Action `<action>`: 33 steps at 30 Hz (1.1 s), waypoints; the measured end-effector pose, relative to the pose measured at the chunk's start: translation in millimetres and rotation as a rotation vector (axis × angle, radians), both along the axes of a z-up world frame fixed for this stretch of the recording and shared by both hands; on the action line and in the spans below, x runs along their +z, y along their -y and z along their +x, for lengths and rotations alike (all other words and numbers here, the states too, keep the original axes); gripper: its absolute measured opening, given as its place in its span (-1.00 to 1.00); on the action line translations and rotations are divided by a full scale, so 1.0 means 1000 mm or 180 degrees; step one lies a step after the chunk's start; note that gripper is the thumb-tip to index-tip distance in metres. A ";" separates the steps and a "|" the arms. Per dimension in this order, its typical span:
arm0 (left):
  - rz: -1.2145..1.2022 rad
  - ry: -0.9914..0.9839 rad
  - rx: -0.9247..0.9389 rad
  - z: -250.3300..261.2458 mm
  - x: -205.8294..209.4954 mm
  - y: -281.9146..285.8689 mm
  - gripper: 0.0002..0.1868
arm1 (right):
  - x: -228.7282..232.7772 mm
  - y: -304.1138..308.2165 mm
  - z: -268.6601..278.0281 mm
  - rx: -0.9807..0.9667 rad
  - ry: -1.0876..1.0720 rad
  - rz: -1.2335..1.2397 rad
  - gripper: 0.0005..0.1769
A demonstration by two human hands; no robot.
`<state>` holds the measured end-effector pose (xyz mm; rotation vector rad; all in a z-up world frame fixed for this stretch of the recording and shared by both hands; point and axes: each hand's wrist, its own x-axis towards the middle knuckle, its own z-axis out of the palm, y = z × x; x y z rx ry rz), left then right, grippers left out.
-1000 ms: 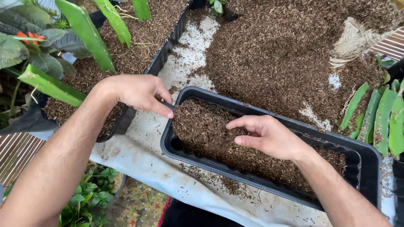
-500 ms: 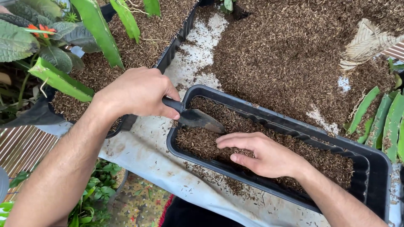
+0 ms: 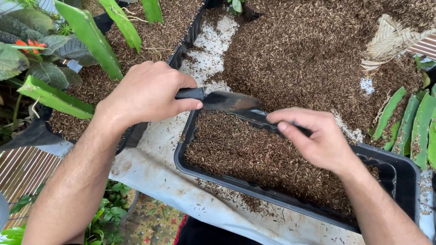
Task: Filling a plastic seedling tray with potting soil using a hand trowel and hands in a nursery setting.
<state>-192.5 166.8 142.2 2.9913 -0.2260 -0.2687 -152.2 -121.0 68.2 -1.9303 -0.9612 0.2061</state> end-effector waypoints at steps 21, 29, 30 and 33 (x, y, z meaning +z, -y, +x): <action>0.0184 -0.0902 -0.0438 0.130 -0.092 0.089 -0.55 | -0.068 0.106 0.135 -0.2794 -0.0579 -0.0453 -0.76; -0.0166 -0.1216 -0.0379 0.162 -0.126 0.104 -0.52 | -0.086 0.111 0.174 -0.2734 -0.0699 -0.0877 -0.72; -0.0287 -0.1304 -0.0391 0.167 -0.128 0.104 -0.50 | -0.087 0.111 0.179 -0.2706 -0.0738 -0.1120 -0.72; -0.0478 -0.1427 -0.0405 0.178 -0.133 0.106 -0.49 | -0.103 0.115 0.197 -0.2682 -0.0888 -0.1161 -0.70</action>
